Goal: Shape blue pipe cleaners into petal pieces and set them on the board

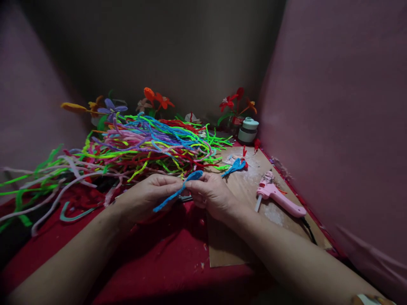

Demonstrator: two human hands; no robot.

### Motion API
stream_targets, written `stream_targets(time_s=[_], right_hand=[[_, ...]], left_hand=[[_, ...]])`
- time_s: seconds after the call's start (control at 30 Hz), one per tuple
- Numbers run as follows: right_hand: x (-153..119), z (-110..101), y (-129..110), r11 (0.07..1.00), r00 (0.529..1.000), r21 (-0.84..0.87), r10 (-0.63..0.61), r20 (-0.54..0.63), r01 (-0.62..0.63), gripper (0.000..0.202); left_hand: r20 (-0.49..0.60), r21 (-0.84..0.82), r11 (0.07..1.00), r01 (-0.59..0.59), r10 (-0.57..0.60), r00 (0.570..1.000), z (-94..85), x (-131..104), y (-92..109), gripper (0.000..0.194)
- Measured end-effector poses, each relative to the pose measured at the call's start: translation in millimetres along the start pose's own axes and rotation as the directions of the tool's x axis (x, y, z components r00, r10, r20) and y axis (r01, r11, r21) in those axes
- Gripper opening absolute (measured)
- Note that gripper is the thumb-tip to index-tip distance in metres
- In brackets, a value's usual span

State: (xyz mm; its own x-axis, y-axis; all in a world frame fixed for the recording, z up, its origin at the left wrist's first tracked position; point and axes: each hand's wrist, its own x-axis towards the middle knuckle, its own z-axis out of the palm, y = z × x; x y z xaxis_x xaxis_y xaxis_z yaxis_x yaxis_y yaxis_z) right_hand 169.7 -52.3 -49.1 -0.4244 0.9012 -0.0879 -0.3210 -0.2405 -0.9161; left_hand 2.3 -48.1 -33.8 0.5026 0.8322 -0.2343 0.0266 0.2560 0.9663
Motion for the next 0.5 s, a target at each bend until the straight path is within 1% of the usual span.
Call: stream_targets(time_s=[0.13,0.2,0.23,0.27,0.3,0.33,0.37,0.4,0.43,0.47,0.5], right_hand=[[0.8,-1.9,1.8,0.999,0.999,-0.039,-0.003,0.044,0.004,0.02],[0.6,-0.4,2.3,0.998,1.0,-0.062,-0.003,0.023,0.005,0.02],[0.0,1.3,1.6,0.996,1.0,-0.084,-0.006,-0.004,0.005,0.019],[-1.0,3.7,-0.1,0.993,0.999,-0.117,-0.014,-0.047,0.008,0.017],[-2.3,6.7,-2.7,0.986,0.995,-0.166,-0.025,-0.098,0.009,0.015],[-4.1,10.0,-6.3,0.974,0.987,-0.228,-0.049,-0.155,0.013,0.013],[-6.0,13.4,-10.4,0.95,0.972,-0.312,-0.088,-0.219,0.016,0.014],[-7.8,16.4,-14.5,0.916,0.959,-0.402,-0.122,-0.255,0.01,0.017],[-9.3,18.8,-18.0,0.885,0.944,-0.465,-0.163,-0.288,0.011,0.019],[-10.3,20.3,-20.3,0.859,0.944,-0.513,-0.165,-0.285,-0.004,0.021],[-10.7,20.6,-21.1,0.846,0.952,-0.534,-0.148,-0.267,-0.018,0.023]], left_hand=[[-0.002,0.007,0.999,0.037,-0.037,0.999,-1.9,1.0,-0.1,0.03],[0.002,0.04,0.998,0.053,-0.053,0.999,-1.6,1.2,1.6,0.028],[-0.011,0.089,0.995,0.037,-0.036,0.999,-0.5,1.3,2.3,0.027],[-0.036,0.179,0.984,0.001,0.006,0.999,1.4,1.4,2.5,0.026],[-0.066,0.315,0.947,-0.056,0.081,0.995,3.9,1.6,1.9,0.025],[-0.096,0.49,0.864,-0.117,0.187,0.978,6.8,1.7,0.5,0.024],[-0.107,0.671,0.723,-0.163,0.312,0.944,10.0,1.9,-1.8,0.023],[-0.088,0.822,0.541,-0.179,0.43,0.898,13.0,2.0,-4.6,0.023],[-0.049,0.918,0.362,-0.164,0.513,0.857,15.5,2.1,-7.5,0.024],[-0.012,0.965,0.223,-0.138,0.561,0.828,17.4,2.2,-10.2,0.025],[0.011,0.983,0.145,-0.117,0.583,0.812,18.3,2.2,-12.2,0.026]])
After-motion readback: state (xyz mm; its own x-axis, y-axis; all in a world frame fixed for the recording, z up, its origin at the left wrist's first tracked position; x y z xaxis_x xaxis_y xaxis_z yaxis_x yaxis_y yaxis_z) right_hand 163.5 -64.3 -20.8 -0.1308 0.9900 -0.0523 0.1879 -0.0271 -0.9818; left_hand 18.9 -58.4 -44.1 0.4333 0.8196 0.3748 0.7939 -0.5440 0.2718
